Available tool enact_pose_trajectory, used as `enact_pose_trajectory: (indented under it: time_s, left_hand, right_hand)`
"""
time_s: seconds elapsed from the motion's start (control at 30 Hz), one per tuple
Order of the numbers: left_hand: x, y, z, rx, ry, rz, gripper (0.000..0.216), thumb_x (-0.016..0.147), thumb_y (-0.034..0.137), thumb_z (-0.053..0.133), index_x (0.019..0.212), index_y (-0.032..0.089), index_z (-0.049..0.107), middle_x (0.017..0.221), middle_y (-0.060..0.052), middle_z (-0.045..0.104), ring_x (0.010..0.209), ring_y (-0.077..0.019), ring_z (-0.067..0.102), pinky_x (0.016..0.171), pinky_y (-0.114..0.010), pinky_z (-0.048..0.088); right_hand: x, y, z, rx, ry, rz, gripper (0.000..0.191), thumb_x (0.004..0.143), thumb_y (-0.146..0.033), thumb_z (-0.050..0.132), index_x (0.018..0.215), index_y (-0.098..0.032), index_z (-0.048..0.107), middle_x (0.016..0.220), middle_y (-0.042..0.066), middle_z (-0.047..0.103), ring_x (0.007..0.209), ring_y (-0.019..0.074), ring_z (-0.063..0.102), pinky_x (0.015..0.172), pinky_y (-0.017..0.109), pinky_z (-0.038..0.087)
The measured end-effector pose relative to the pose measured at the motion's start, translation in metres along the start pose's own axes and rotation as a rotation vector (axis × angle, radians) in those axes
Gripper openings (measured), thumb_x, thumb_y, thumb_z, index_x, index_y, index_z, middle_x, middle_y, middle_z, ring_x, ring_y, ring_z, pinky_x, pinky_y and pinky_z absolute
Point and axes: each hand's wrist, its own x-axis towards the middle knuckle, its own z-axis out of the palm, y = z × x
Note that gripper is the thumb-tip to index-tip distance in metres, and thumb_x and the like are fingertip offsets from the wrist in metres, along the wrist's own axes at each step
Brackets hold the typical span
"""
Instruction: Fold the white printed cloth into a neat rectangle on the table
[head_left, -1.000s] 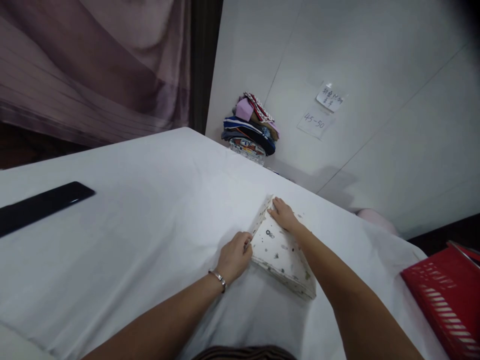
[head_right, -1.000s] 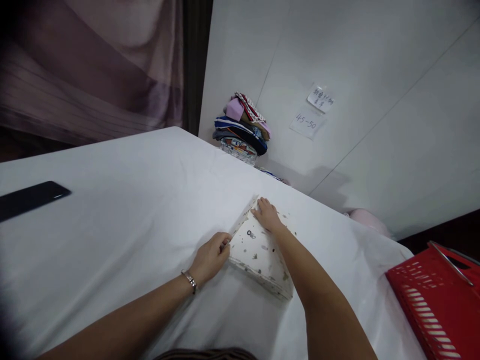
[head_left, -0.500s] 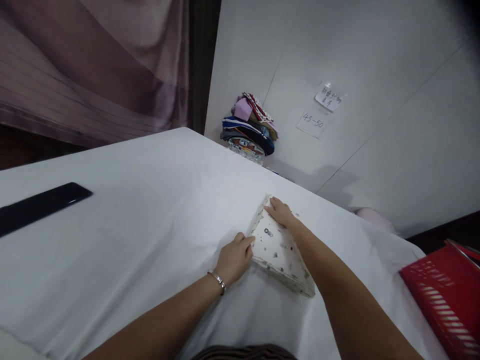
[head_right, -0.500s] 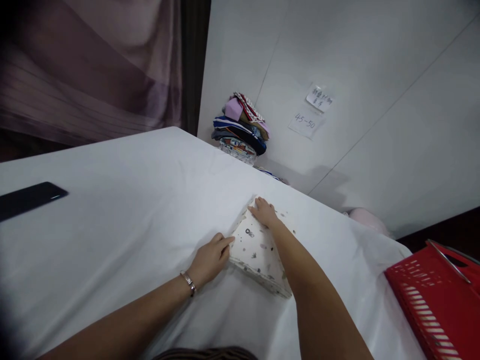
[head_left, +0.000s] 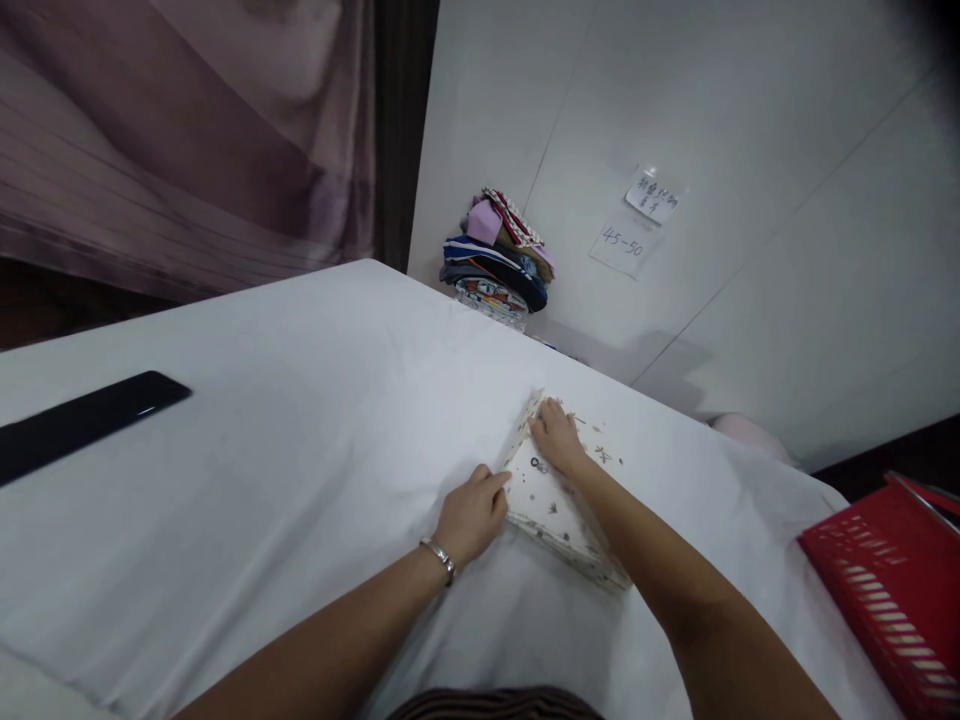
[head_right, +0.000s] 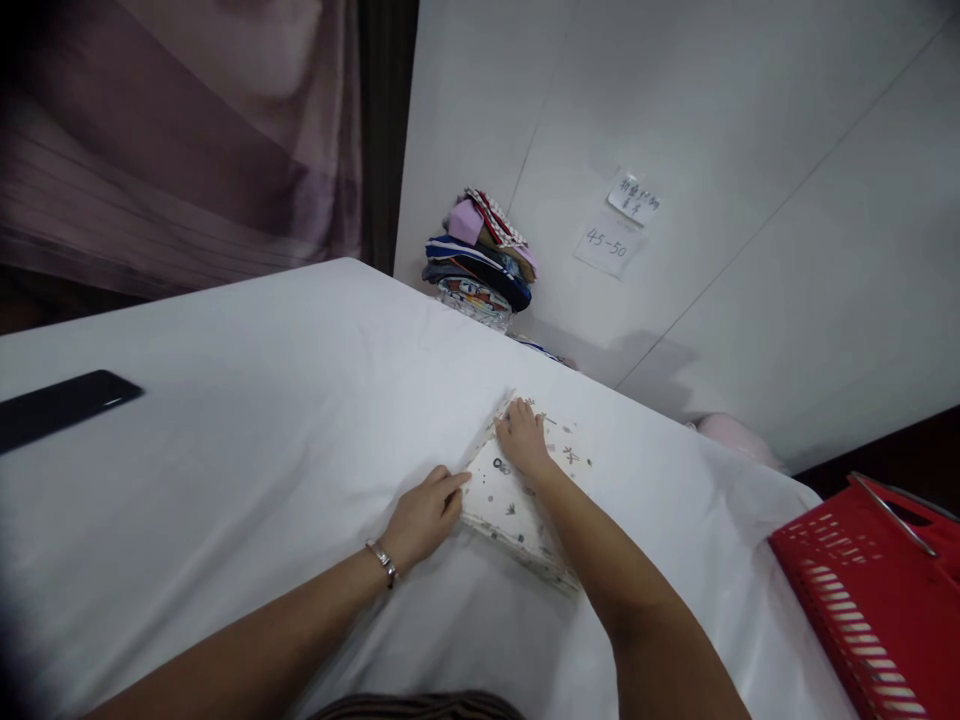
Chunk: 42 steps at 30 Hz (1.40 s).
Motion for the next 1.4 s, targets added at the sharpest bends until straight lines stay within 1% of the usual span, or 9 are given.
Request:
enact_pose_trajectory:
  time_s: [0.13,0.27,0.37,0.6,0.73,0.87,1.0,1.2,1.4]
  left_hand:
    - [0.001,0.0,0.0,0.003,-0.014,-0.005,0.037,0.087,0.024,0.036,0.119,0.026,0.055,0.101,-0.002,0.055,0.083,-0.0128,0.056,0.075,-0.024,0.04]
    - [0.001,-0.001,0.001,0.021,-0.005,0.016,0.037,0.087,0.024,0.035,0.117,0.026,0.056,0.099,-0.002,0.055,0.081,-0.0126,0.056,0.073,-0.024,0.04]
    - [0.001,-0.001,0.001,0.029,0.0,0.019,0.036,0.087,0.024,0.035,0.116,0.026,0.056,0.099,-0.002,0.055,0.08,-0.0122,0.056,0.072,-0.024,0.04]
    - [0.0,0.001,0.0,0.028,-0.006,-0.004,0.035,0.087,0.024,0.035,0.116,0.026,0.056,0.1,-0.002,0.055,0.082,-0.0125,0.056,0.074,-0.024,0.039]
    - [0.0,0.001,-0.001,0.008,-0.007,0.01,0.036,0.087,0.023,0.035,0.116,0.026,0.056,0.099,-0.002,0.055,0.083,-0.0128,0.055,0.075,-0.024,0.039]
    - [0.0,0.001,-0.001,0.01,-0.011,0.011,0.034,0.086,0.022,0.035,0.112,0.026,0.057,0.097,-0.002,0.054,0.083,-0.0122,0.055,0.074,-0.023,0.038]
    - [0.0,-0.001,0.0,0.014,-0.003,0.047,0.033,0.087,0.022,0.035,0.11,0.026,0.057,0.094,-0.001,0.053,0.081,-0.012,0.055,0.072,-0.022,0.038]
    - [0.001,-0.002,0.001,0.032,0.012,0.057,0.032,0.087,0.022,0.035,0.11,0.026,0.057,0.095,-0.001,0.053,0.08,-0.0115,0.055,0.071,-0.022,0.038]
    - [0.001,-0.001,-0.001,0.046,0.002,0.054,0.032,0.086,0.022,0.036,0.11,0.025,0.058,0.095,-0.001,0.054,0.079,-0.0112,0.055,0.071,-0.022,0.038]
  right_hand:
    - [-0.012,-0.014,0.004,0.01,-0.034,-0.046,0.063,0.092,-0.049,0.027,0.14,-0.009,0.028,0.149,0.015,0.02,0.138,0.0259,0.013,0.109,0.043,0.012]
    - [-0.008,-0.026,0.013,-0.02,-0.06,-0.013,0.067,0.092,-0.049,0.026,0.14,-0.003,0.026,0.149,0.018,0.017,0.138,0.0277,0.01,0.109,0.043,0.011]
    - [-0.005,-0.03,0.019,-0.04,-0.054,-0.005,0.066,0.092,-0.048,0.025,0.141,-0.004,0.025,0.15,0.016,0.015,0.138,0.0273,0.009,0.109,0.044,0.011]
    - [-0.004,-0.025,0.012,-0.006,-0.085,0.0,0.068,0.091,-0.051,0.026,0.142,-0.007,0.025,0.15,0.015,0.015,0.138,0.0266,0.01,0.109,0.044,0.013]
    - [0.008,-0.021,0.007,0.027,-0.022,0.055,0.072,0.089,-0.055,0.027,0.142,-0.007,0.023,0.15,0.016,0.012,0.138,0.0273,0.008,0.109,0.044,0.012]
    - [0.022,-0.022,0.011,0.027,-0.037,0.125,0.075,0.088,-0.057,0.028,0.142,-0.004,0.023,0.149,0.018,0.015,0.138,0.0294,0.011,0.108,0.045,0.012]
    - [0.027,-0.024,0.019,-0.007,-0.04,0.12,0.075,0.089,-0.056,0.027,0.142,-0.003,0.022,0.15,0.018,0.014,0.138,0.0292,0.009,0.109,0.044,0.01]
    - [0.022,-0.026,0.011,0.003,-0.051,0.109,0.075,0.089,-0.056,0.026,0.141,-0.003,0.024,0.149,0.019,0.015,0.138,0.0291,0.011,0.109,0.045,0.01]
    - [0.003,-0.041,0.009,0.037,-0.079,0.053,0.078,0.088,-0.06,0.026,0.143,-0.005,0.022,0.151,0.016,0.01,0.139,0.0283,0.005,0.109,0.043,0.008]
